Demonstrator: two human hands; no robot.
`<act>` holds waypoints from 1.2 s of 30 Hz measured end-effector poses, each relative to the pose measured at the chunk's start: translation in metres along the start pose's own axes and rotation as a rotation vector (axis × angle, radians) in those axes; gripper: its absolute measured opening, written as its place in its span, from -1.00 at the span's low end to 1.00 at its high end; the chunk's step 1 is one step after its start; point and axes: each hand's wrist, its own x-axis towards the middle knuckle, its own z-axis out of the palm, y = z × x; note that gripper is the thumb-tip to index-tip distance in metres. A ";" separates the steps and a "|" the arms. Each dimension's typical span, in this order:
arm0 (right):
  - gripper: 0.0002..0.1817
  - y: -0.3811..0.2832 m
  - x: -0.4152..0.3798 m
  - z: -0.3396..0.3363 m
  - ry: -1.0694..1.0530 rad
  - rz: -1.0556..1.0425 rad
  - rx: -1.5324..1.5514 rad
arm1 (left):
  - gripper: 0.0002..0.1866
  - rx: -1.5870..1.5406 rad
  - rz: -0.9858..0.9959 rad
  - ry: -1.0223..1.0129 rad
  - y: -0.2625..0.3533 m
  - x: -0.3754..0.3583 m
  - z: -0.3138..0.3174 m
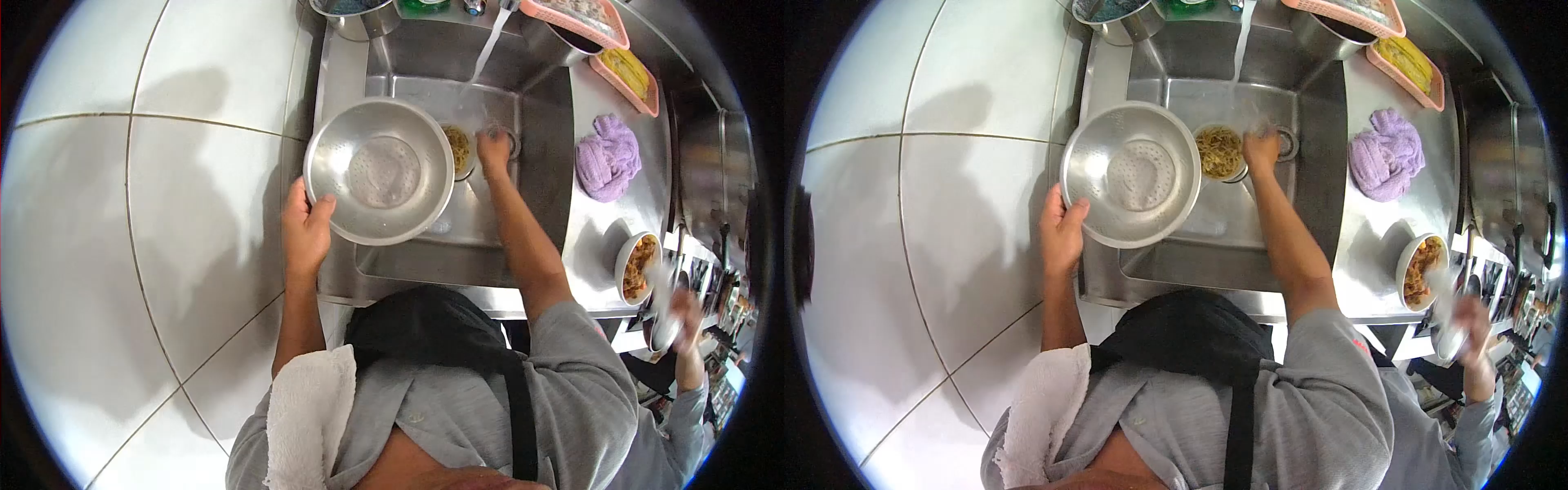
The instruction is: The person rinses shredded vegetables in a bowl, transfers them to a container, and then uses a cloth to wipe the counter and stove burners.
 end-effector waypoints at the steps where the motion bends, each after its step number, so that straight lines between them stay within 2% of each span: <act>1: -0.38 0.036 -0.019 0.026 -0.004 0.452 0.356 | -0.64 -0.014 -0.031 -0.037 -0.005 -0.003 -0.005; 4: -0.41 0.061 -0.023 0.041 -0.244 0.594 0.767 | -0.65 -0.062 -0.020 -0.097 -0.023 0.015 0.014; 7: -0.43 0.111 0.011 0.053 -0.491 0.470 1.125 | -0.66 -0.038 -0.001 -0.094 -0.023 0.014 0.013; 8: -0.41 0.117 0.017 0.052 -0.304 0.171 0.588 | -0.66 -0.036 0.012 -0.090 -0.023 0.015 0.015; 9: -0.39 0.115 0.020 0.048 -0.040 0.031 -0.024 | -0.65 -0.033 0.001 -0.100 -0.025 0.015 0.014; 11: -0.35 0.149 0.049 0.060 0.358 -0.192 -0.709 | -0.64 -0.016 -0.023 -0.119 -0.027 0.016 0.006; 14: -0.25 0.095 0.025 0.031 -0.078 0.295 -0.521 | -0.63 -0.068 -0.082 -0.089 -0.018 0.017 0.010; 17: -0.25 0.140 -0.006 0.073 -0.148 0.012 -0.633 | -0.61 -0.093 -0.086 -0.087 -0.011 0.019 0.015; 20: -0.32 0.143 -0.040 0.098 -0.147 -0.148 -0.660 | -0.61 -0.097 -0.021 -0.137 -0.010 0.032 0.019; 23: -0.46 0.167 -0.028 0.104 -0.009 -0.351 -0.359 | -0.62 -0.102 0.016 -0.161 -0.002 0.037 0.030; 24: -0.53 0.126 -0.036 0.078 -0.005 -0.297 -0.308 | -0.63 -0.116 0.005 -0.164 -0.001 0.039 0.033; 27: -0.57 0.126 -0.031 0.074 -0.060 -0.114 -0.141 | -0.66 -0.072 -0.066 -0.213 0.003 0.052 0.061; 28: -0.61 0.122 -0.037 0.069 -0.058 0.001 0.022 | -0.67 -0.048 -0.098 -0.232 0.004 0.059 0.079; 29: -0.61 0.116 -0.044 0.062 -0.037 0.114 0.187 | -0.65 0.005 -0.019 -0.284 -0.015 0.072 0.101; 30: -0.58 0.108 -0.046 0.055 0.029 0.352 0.459 | -0.69 -0.029 -0.088 -0.303 -0.012 0.074 0.131; 31: -0.55 0.101 -0.048 0.046 0.097 0.589 0.732 | -0.61 -0.071 -0.060 -0.382 -0.042 0.091 0.162; 32: -0.42 0.104 -0.049 0.028 0.100 0.538 0.907 | -0.63 0.033 -0.066 -0.418 -0.053 0.102 0.190; 34: -0.38 0.116 -0.037 0.000 0.217 0.518 1.110 | -0.63 0.096 -0.124 -0.370 -0.076 0.117 0.237; 35: -0.36 0.120 -0.034 -0.008 0.276 0.513 1.212 | -0.57 0.083 -0.160 -0.355 -0.090 0.123 0.253; 36: -0.35 0.119 -0.027 -0.014 0.274 0.509 1.105 | -0.52 0.292 -0.027 -0.377 -0.117 0.133 0.265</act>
